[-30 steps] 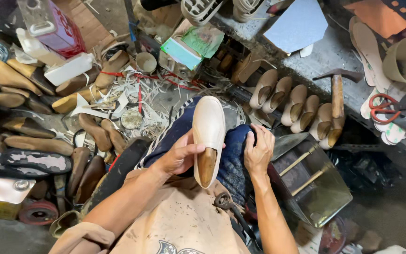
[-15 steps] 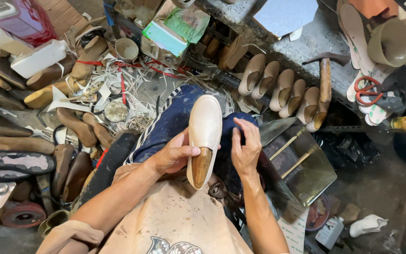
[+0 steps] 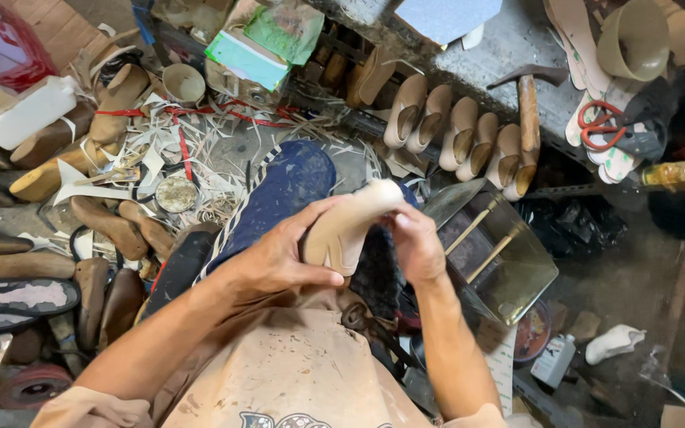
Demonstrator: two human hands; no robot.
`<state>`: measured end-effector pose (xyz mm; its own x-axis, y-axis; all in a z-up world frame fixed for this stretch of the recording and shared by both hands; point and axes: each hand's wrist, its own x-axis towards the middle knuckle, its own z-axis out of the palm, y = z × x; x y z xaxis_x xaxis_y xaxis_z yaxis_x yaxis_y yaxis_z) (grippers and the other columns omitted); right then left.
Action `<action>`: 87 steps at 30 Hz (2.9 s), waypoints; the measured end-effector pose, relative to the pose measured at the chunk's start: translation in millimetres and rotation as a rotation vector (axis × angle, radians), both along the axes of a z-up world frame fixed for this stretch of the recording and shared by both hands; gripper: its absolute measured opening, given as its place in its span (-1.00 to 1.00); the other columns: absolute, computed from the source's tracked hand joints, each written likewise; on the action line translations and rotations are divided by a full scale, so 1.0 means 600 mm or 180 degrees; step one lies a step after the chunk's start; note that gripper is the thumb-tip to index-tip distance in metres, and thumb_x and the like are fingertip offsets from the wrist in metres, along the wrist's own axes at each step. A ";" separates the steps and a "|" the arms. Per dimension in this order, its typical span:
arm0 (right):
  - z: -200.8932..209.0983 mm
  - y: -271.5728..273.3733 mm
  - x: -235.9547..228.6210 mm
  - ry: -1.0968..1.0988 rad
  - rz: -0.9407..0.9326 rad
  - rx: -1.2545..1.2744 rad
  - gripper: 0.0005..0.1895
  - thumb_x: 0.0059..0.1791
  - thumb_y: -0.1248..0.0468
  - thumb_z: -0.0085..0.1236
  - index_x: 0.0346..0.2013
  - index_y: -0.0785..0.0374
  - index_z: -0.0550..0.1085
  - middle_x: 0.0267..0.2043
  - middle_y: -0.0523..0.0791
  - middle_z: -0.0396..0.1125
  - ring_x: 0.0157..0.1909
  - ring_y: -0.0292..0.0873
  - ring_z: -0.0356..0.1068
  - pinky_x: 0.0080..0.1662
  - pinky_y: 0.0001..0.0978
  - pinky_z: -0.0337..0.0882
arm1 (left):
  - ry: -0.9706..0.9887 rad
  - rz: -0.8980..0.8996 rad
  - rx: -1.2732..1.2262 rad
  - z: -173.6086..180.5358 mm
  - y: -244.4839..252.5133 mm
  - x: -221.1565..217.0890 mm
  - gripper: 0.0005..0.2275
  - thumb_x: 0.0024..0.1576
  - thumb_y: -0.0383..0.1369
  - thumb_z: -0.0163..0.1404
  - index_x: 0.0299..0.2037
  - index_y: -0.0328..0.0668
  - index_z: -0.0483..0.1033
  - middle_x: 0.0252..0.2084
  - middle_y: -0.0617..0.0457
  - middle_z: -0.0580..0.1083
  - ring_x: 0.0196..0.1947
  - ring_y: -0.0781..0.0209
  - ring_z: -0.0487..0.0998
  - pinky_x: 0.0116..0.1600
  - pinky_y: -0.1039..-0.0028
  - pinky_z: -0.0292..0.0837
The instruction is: The person sits on the floor and uses a curved metal tool to scrape and shape the sole and edges of a beige slip-on shoe. They repeatedly rotate the shoe, scrape different areas of the sole, and occasionally inspect the work before continuing to shape the shoe.
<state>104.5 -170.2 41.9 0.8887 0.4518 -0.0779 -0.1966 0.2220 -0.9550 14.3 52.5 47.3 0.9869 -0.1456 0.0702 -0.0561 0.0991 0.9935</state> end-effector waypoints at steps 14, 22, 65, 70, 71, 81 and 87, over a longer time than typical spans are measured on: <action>0.022 -0.077 0.130 -0.2283 0.1515 -0.1838 -0.62 0.01 0.00 0.10 -0.12 0.22 0.59 0.03 0.03 0.45 0.18 0.12 0.39 0.20 -0.03 0.31 | -0.2653 0.0873 0.3792 -0.091 -0.049 0.059 -0.61 0.21 -0.22 -0.06 0.28 0.16 0.42 0.30 -0.18 0.39 0.21 -0.12 0.41 0.13 0.16 0.25; 0.039 -0.066 0.073 -0.3897 0.0615 -0.3227 -0.60 -0.06 -0.09 0.33 -0.12 0.09 0.57 -0.02 -0.16 0.42 0.16 0.01 0.38 0.10 -0.11 0.35 | -0.2238 0.0224 0.3847 -0.063 -0.043 0.079 -0.23 -0.05 -0.13 0.14 0.42 -0.17 0.23 0.28 -0.27 0.35 0.16 -0.16 0.37 0.15 0.05 0.18; 0.080 -0.138 -0.111 -0.2200 0.1653 -0.4889 -0.51 0.06 0.20 -0.04 0.31 0.15 0.32 0.02 -0.05 0.38 0.09 0.06 0.40 0.14 -0.03 0.35 | -0.1474 -0.0105 0.3319 -0.051 -0.066 0.060 -0.34 -0.09 -0.30 0.23 0.26 -0.31 0.31 0.14 -0.20 0.44 0.32 -0.15 0.36 0.47 0.02 0.07; 0.089 -0.122 -0.090 -0.2128 0.1559 -0.4842 -0.54 0.08 0.20 -0.03 0.29 0.17 0.33 -0.02 -0.04 0.38 0.07 0.12 0.42 0.18 0.03 0.35 | -0.1561 -0.0064 0.3208 -0.063 -0.064 0.068 -0.41 -0.04 -0.27 0.17 0.22 -0.30 0.34 0.10 -0.19 0.45 0.27 -0.15 0.39 0.43 0.00 0.13; 0.099 -0.117 -0.088 -0.1710 0.1519 -0.4725 -0.62 0.10 0.15 -0.06 0.21 0.15 0.38 -0.13 -0.04 0.37 -0.06 0.19 0.44 0.00 0.09 0.38 | -0.1548 -0.0047 0.3155 -0.067 -0.064 0.070 -0.42 -0.02 -0.24 0.18 0.21 -0.29 0.35 0.07 -0.18 0.44 0.24 -0.14 0.41 0.42 0.00 0.16; 0.138 -0.110 -0.124 -0.1091 0.1335 -0.4473 -0.77 0.13 0.14 -0.09 0.00 0.09 0.46 -0.29 -0.09 0.40 -0.26 0.15 0.53 -0.33 0.06 0.49 | -0.1340 -0.0192 0.2900 -0.091 -0.070 0.093 -0.47 0.00 -0.21 0.18 0.17 -0.25 0.38 -0.08 -0.11 0.45 0.07 -0.09 0.48 0.34 0.00 0.28; 0.106 -0.125 -0.113 -0.1020 0.1463 -0.4832 -0.68 0.10 -0.02 -0.02 0.06 0.00 0.42 -0.28 -0.04 0.41 -0.18 0.21 0.49 -0.21 0.11 0.46 | -0.1154 -0.0710 0.2309 -0.075 -0.037 0.120 -0.53 0.09 -0.25 0.06 0.21 -0.22 0.34 -0.08 -0.18 0.42 0.10 -0.28 0.47 0.33 -0.21 0.19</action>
